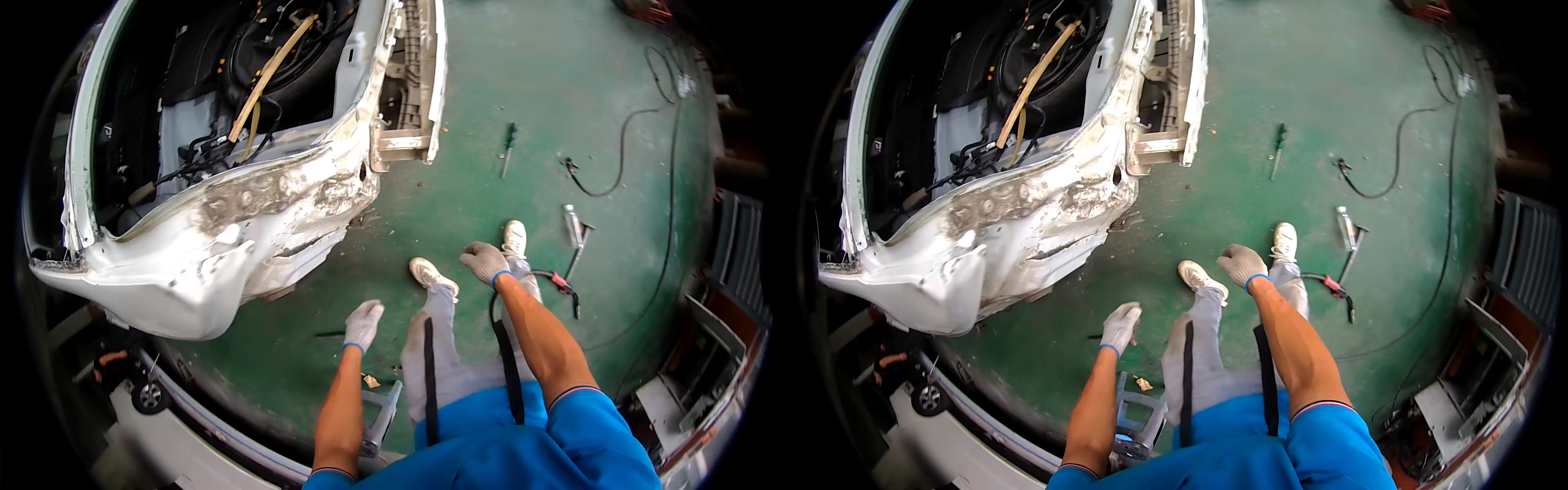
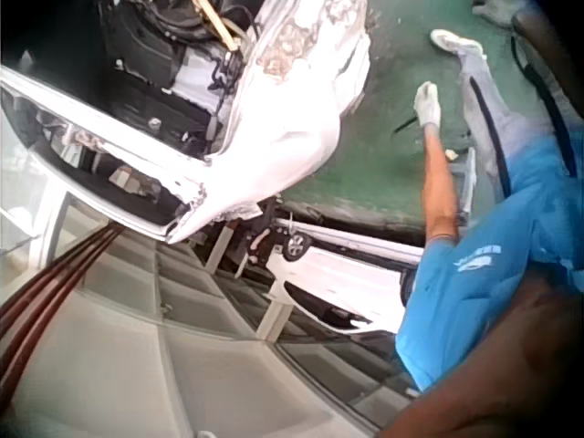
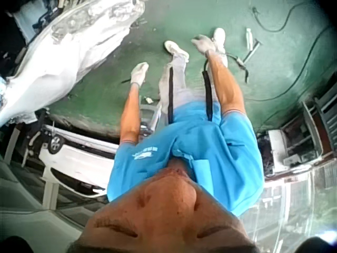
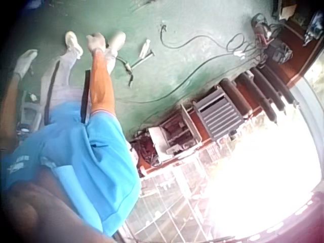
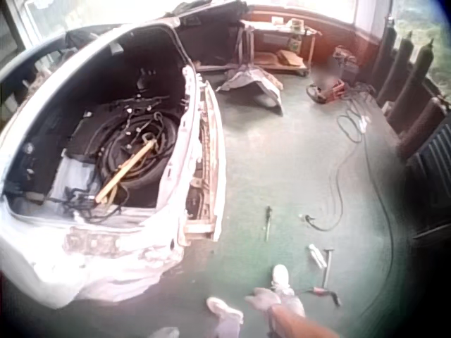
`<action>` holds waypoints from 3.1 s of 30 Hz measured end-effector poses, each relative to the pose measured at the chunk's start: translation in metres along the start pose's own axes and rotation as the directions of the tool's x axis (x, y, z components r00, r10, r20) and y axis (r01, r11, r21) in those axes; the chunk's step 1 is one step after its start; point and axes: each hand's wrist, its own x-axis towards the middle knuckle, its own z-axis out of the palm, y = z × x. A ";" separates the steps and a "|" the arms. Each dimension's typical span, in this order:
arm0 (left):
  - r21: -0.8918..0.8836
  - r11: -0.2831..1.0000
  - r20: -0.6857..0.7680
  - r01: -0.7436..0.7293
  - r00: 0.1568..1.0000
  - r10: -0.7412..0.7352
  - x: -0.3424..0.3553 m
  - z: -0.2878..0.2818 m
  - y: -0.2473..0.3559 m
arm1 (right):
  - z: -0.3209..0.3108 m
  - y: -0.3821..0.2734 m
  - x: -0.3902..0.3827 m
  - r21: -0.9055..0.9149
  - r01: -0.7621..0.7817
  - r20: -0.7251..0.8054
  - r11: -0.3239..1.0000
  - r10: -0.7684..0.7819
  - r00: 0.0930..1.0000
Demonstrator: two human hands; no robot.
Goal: The person uses locking pliers to cut fasteners along the lower edge of a white car's front bumper. After cutting several fasteners, the person pulls the bumper away from the vehicle and removes it completely.
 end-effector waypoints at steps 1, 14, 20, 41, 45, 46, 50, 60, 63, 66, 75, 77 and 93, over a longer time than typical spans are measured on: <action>0.006 1.000 -0.018 -0.020 1.000 0.020 0.013 0.009 0.024 | 0.006 -0.012 0.015 0.000 0.047 0.033 0.999 -0.047 0.998; -0.808 0.551 -0.351 -0.207 0.921 -0.169 0.264 0.092 0.020 | 0.106 -0.057 0.208 -0.266 0.673 0.127 0.690 -0.667 0.734; -0.882 0.060 -0.446 -0.468 0.868 0.218 0.378 0.081 0.022 | 0.214 -0.065 0.285 -0.268 0.867 -0.116 0.419 -0.908 0.403; -0.764 -0.373 -0.626 -0.527 0.746 0.227 0.443 0.110 0.028 | 0.216 -0.069 0.314 -0.003 0.962 0.049 0.274 -0.961 0.274; -0.846 -0.246 -0.521 -0.473 0.832 0.189 0.428 0.106 0.034 | 0.220 -0.065 0.320 -0.032 0.970 0.000 0.241 -0.970 0.241; -0.862 -0.257 -0.490 -0.437 0.850 0.195 0.425 0.103 0.039 | 0.221 -0.065 0.323 -0.030 0.971 -0.024 0.236 -0.972 0.235; -0.859 -0.375 -0.495 -0.349 0.757 0.427 0.445 0.105 0.032 | 0.225 -0.066 0.326 -0.091 0.981 -0.078 0.172 -0.983 0.165; -0.698 -0.278 -0.703 -0.660 0.705 0.090 0.582 0.083 -0.025 | 0.284 -0.023 0.296 0.203 0.845 -0.001 0.495 -0.863 0.505; -0.726 -0.317 -0.688 -0.610 0.652 0.320 0.578 0.106 0.012 | 0.236 -0.046 0.287 0.190 0.796 0.174 0.575 -0.818 0.549; -0.693 -0.151 -0.720 -0.705 0.663 0.206 0.513 0.105 0.009 | 0.258 -0.055 0.291 0.415 0.687 0.080 0.596 -0.777 0.625; -0.928 0.199 -0.310 -0.315 0.949 0.056 0.528 0.200 -0.055 | 0.209 -0.040 0.346 -0.040 0.522 0.253 0.852 -0.496 0.830; -0.964 0.143 -0.237 -0.223 0.967 -0.095 0.541 0.222 -0.101 | 0.211 -0.024 0.377 -0.311 0.531 0.213 0.789 -0.486 0.847; -0.967 0.059 -0.253 -0.248 0.961 -0.108 0.403 0.244 -0.008 | 0.146 0.123 0.377 -0.742 0.668 0.569 -0.059 -0.583 0.580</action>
